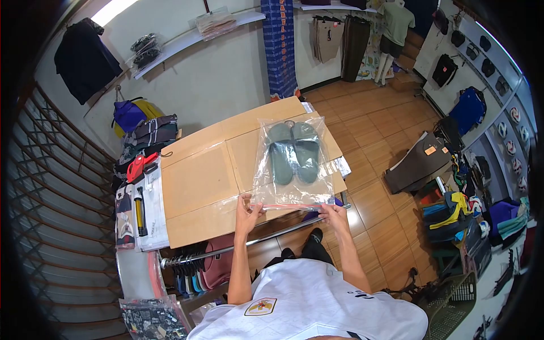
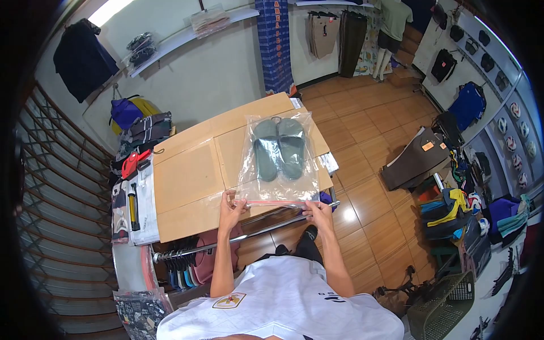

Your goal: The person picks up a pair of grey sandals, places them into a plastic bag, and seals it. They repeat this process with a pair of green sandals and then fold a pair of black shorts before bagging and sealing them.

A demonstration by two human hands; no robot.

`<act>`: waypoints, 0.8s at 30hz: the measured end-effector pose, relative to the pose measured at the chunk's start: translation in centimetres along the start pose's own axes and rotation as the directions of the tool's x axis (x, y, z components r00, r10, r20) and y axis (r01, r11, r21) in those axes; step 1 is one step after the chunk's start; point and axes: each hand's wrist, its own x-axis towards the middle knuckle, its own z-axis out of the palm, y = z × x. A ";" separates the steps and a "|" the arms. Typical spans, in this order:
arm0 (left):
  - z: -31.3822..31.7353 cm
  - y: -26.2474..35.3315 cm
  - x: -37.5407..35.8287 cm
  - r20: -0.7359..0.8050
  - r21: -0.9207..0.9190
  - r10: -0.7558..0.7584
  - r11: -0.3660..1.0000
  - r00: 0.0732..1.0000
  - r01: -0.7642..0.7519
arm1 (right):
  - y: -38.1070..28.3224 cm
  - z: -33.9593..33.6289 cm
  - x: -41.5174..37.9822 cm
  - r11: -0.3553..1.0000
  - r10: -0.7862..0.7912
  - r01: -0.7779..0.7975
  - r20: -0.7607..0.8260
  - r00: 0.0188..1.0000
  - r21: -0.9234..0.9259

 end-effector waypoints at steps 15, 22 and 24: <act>1.0 1.5 -0.9 -0.006 0.112 0.041 0.993 0.999 -0.040 | 1.1 0.8 0.6 0.997 -0.053 0.052 0.005 0.999 0.064; 1.5 0.7 -0.6 0.033 0.160 0.105 0.981 0.994 -0.109 | 1.4 2.1 0.3 0.995 -0.102 0.102 -0.015 0.995 0.017; 1.4 0.3 -0.7 0.011 0.150 0.101 0.983 0.995 -0.102 | 2.2 2.0 0.9 0.989 -0.146 0.146 -0.004 0.989 -0.008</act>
